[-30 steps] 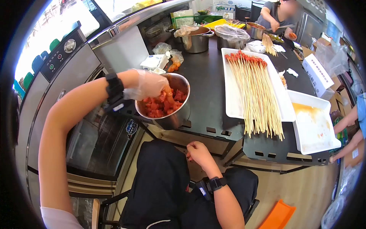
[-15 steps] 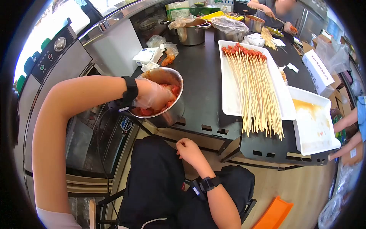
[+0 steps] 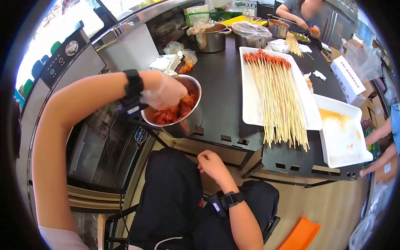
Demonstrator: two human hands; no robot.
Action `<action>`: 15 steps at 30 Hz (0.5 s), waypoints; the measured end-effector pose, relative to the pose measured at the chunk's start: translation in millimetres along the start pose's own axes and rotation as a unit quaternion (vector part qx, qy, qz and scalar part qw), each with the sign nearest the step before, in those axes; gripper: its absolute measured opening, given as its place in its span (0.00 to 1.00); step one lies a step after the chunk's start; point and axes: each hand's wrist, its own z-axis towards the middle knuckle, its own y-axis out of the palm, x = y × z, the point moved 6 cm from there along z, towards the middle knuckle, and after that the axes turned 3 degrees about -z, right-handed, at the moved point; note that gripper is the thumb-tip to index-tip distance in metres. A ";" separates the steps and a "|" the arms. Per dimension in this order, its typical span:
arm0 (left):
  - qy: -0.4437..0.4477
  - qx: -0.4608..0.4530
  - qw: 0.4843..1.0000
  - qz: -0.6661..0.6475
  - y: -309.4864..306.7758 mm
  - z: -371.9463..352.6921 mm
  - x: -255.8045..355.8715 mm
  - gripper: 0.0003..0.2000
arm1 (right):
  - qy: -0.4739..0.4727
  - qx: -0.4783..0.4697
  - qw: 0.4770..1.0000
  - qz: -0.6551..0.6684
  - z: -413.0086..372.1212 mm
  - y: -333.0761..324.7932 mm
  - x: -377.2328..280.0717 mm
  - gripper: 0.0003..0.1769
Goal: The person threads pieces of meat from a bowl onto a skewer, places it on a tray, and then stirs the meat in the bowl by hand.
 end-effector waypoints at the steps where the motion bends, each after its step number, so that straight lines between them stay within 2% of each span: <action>1: 0.042 -0.047 0.998 0.019 -3.1 -8.9 4.9 0.07 | 0.001 0.001 1.000 0.004 1.0 0.3 -1.5 0.13; 2: 0.046 -0.047 0.998 0.021 -9.6 -18.3 10.5 0.07 | 0.002 0.012 1.000 0.000 1.4 -0.8 -2.4 0.13; 3: -0.057 -0.024 0.980 -0.190 -14.9 -28.4 7.9 0.07 | 0.003 0.023 1.000 -0.003 0.5 -1.8 -2.1 0.12; 4: -0.158 -0.001 0.906 -0.392 -13.2 -34.3 3.2 0.07 | 0.005 0.025 1.000 -0.001 -0.8 -0.7 -2.2 0.12; 5: -0.156 -0.003 0.907 -0.391 -13.8 -31.1 5.3 0.07 | 0.002 0.011 1.000 -0.008 -1.1 3.2 -4.1 0.13; 7: 0.030 0.017 0.970 -0.241 -32.5 -21.6 31.1 0.07 | -0.001 -0.003 1.000 -0.014 1.2 9.1 -3.4 0.13; 8: -0.141 -0.068 0.935 -0.320 -21.4 -17.2 21.4 0.10 | -0.007 -0.007 1.000 -0.016 2.7 11.2 0.6 0.13; 9: -0.138 -0.067 0.935 -0.319 -17.7 -9.3 20.6 0.10 | -0.011 -0.011 1.000 -0.018 2.9 11.7 3.9 0.13; 11: -0.313 -0.089 0.836 -0.441 6.1 0.3 2.9 0.12 | -0.002 -0.007 1.000 -0.026 2.9 5.5 4.5 0.13; 12: -0.324 -0.035 0.812 -0.485 6.4 -1.0 4.3 0.13 | 0.003 -0.007 0.999 -0.036 2.3 3.0 4.1 0.13; 13: -0.321 -0.035 0.812 -0.486 14.5 5.3 6.2 0.13 | 0.006 -0.007 0.999 -0.034 1.1 1.6 2.5 0.13; 15: -0.432 0.062 0.662 -0.609 -9.9 -15.9 3.5 0.12 | 0.011 0.008 1.000 -0.012 3.6 -0.9 -4.1 0.13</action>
